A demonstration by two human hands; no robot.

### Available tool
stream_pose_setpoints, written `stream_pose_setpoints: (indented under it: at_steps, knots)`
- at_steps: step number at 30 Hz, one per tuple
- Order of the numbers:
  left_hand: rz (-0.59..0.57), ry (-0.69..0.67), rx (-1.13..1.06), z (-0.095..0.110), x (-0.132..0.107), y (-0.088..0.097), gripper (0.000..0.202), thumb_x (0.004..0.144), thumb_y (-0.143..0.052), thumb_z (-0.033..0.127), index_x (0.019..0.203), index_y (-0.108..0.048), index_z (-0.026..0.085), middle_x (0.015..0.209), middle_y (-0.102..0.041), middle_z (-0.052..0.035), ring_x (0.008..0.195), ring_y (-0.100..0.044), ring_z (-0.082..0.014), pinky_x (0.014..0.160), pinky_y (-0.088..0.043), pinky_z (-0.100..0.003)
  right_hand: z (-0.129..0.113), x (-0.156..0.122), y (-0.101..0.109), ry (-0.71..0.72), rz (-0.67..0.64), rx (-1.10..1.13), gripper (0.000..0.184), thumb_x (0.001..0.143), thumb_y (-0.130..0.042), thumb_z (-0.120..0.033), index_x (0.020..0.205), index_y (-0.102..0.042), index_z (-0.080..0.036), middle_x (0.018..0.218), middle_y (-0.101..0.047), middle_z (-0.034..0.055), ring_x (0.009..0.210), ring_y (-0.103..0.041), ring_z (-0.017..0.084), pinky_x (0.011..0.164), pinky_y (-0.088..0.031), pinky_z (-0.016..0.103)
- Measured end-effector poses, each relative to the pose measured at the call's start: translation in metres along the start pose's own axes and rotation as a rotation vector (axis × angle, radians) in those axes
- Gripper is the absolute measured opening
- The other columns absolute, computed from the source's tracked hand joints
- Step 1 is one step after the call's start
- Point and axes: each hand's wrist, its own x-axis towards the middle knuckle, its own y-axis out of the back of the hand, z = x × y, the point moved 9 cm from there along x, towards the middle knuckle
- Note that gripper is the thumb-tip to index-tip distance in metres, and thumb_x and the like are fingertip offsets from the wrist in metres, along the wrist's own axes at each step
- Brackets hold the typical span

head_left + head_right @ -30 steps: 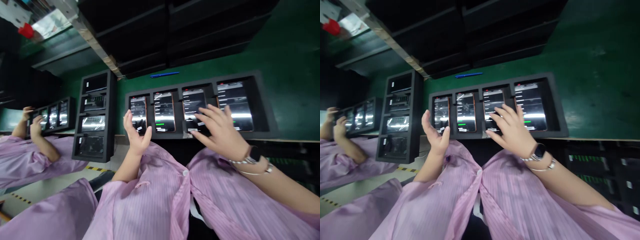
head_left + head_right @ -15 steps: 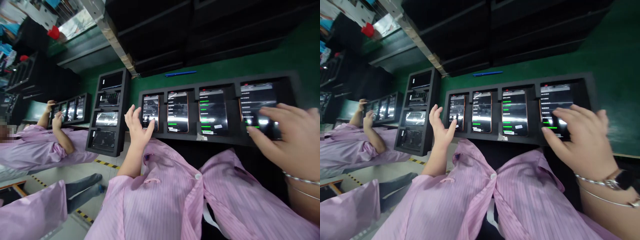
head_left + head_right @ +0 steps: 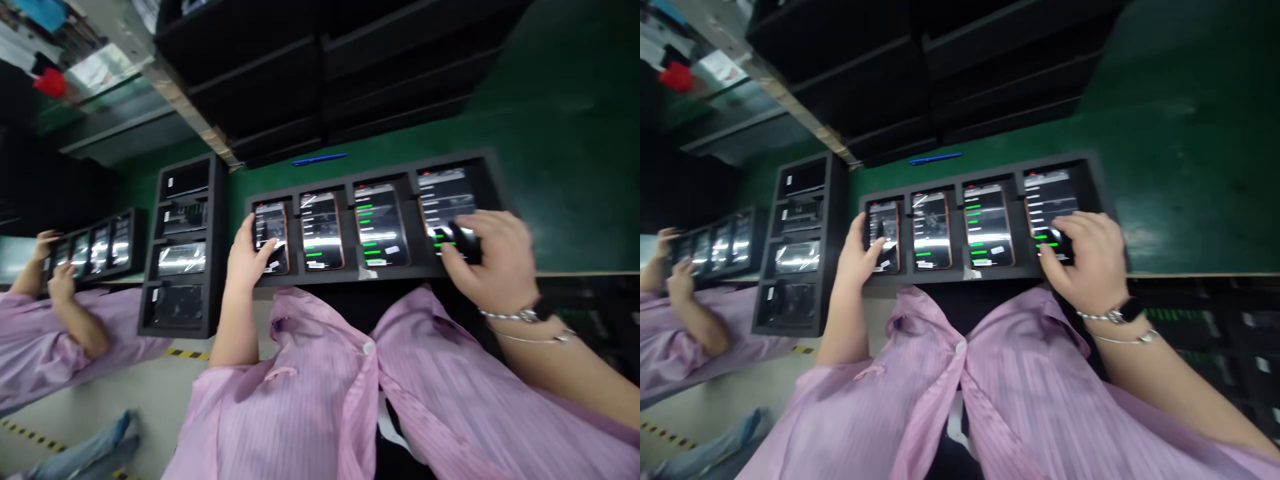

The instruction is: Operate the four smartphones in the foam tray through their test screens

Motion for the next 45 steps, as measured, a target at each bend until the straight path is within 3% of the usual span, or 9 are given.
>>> stream_pose_setpoints:
  at_steps: [4, 9, 15, 18, 22, 25, 29, 39, 45]
  knots:
    - [0.035, 0.026, -0.086, -0.01, 0.006, 0.0, 0.097, 0.091, -0.058, 0.072, 0.166, -0.027, 0.019, 0.167, -0.041, -0.0199, 0.153, -0.045, -0.0343, 0.125, -0.039, -0.052, -0.002, 0.002, 0.003, -0.096, -0.073, 0.024, 0.026, 0.103, -0.046, -0.045, 0.1, -0.062, -0.024, 0.102, -0.073, 0.0104, 0.107, -0.069, 0.029, 0.115, -0.043, 0.049]
    - [0.097, -0.094, 0.143, 0.029, -0.015, 0.008, 0.085, 0.093, -0.056, 0.075, 0.159, -0.044, 0.022, 0.169, -0.035, -0.0216, 0.157, -0.034, -0.04, 0.129, -0.018, -0.068, -0.014, 0.003, 0.005, -0.039, -0.111, 0.106, 0.027, 0.104, -0.049, -0.042, 0.096, -0.066, -0.022, 0.097, -0.073, 0.0083, 0.098, -0.069, 0.026, 0.116, -0.041, 0.051]
    - [-0.179, -0.213, 0.321, 0.092, -0.073, -0.02, 0.073, 0.088, -0.069, 0.073, 0.149, -0.06, 0.034, 0.167, -0.037, -0.0155, 0.151, -0.036, -0.0453, 0.126, -0.019, -0.074, -0.039, -0.012, -0.003, 0.074, -0.28, -0.037, 0.059, 0.109, -0.037, -0.059, 0.122, -0.074, -0.015, 0.131, -0.056, 0.0237, 0.122, -0.059, 0.042, 0.109, -0.039, 0.076]
    - [-0.282, -0.211, 0.364, 0.104, -0.079, -0.038, 0.074, 0.084, -0.072, 0.074, 0.147, -0.062, 0.037, 0.166, -0.038, -0.0148, 0.147, -0.037, -0.0492, 0.123, -0.021, -0.078, -0.047, -0.014, -0.021, 0.11, -0.412, -0.144, 0.067, 0.108, -0.031, -0.065, 0.13, -0.074, -0.018, 0.142, -0.047, 0.0261, 0.127, -0.052, 0.05, 0.102, -0.037, 0.086]
    - [-0.202, -0.145, 0.318, 0.098, -0.034, -0.04, 0.071, 0.084, -0.073, 0.073, 0.146, -0.063, 0.038, 0.172, -0.03, -0.0122, 0.152, -0.03, -0.053, 0.122, -0.017, -0.081, -0.034, 0.014, -0.045, 0.016, -0.45, -0.169, 0.056, 0.1, -0.057, -0.065, 0.138, -0.07, -0.026, 0.154, -0.04, 0.0229, 0.134, -0.04, 0.06, 0.098, -0.029, 0.093]
    - [0.072, -0.122, 0.233, 0.092, -0.002, -0.008, 0.087, 0.083, -0.075, 0.073, 0.157, -0.051, 0.034, 0.177, -0.017, -0.0118, 0.161, -0.007, -0.0525, 0.125, -0.007, -0.079, -0.026, 0.043, -0.035, -0.072, -0.31, -0.11, 0.063, 0.102, -0.055, -0.064, 0.151, -0.059, -0.025, 0.168, -0.021, 0.019, 0.146, -0.021, 0.065, 0.103, -0.019, 0.095]
    - [0.309, -0.215, 0.134, 0.094, -0.014, 0.03, 0.098, 0.082, -0.072, 0.078, 0.162, -0.042, 0.029, 0.178, -0.009, -0.0105, 0.164, 0.004, -0.0455, 0.131, -0.005, -0.067, -0.049, 0.052, -0.007, -0.003, -0.215, 0.018, 0.065, 0.107, -0.044, -0.063, 0.16, -0.045, -0.026, 0.171, -0.018, 0.0152, 0.154, -0.018, 0.054, 0.118, -0.015, 0.085]
    - [0.106, -0.254, 0.123, 0.078, -0.051, -0.022, 0.083, 0.089, -0.064, 0.076, 0.154, -0.051, 0.026, 0.172, -0.027, -0.0176, 0.162, -0.013, -0.0458, 0.129, -0.011, -0.07, -0.061, 0.018, -0.027, 0.074, -0.291, 0.14, 0.054, 0.107, -0.047, -0.052, 0.153, -0.048, -0.024, 0.156, -0.046, 0.0188, 0.153, -0.03, 0.046, 0.121, -0.02, 0.077]
    - [0.079, -0.235, 0.158, 0.08, -0.044, -0.016, 0.082, 0.089, -0.066, 0.075, 0.153, -0.053, 0.027, 0.169, -0.034, -0.0171, 0.161, -0.017, -0.0456, 0.129, -0.011, -0.071, -0.064, 0.014, -0.031, 0.107, -0.286, 0.144, 0.051, 0.107, -0.046, -0.054, 0.146, -0.052, -0.022, 0.148, -0.054, 0.0175, 0.147, -0.039, 0.045, 0.119, -0.02, 0.079]
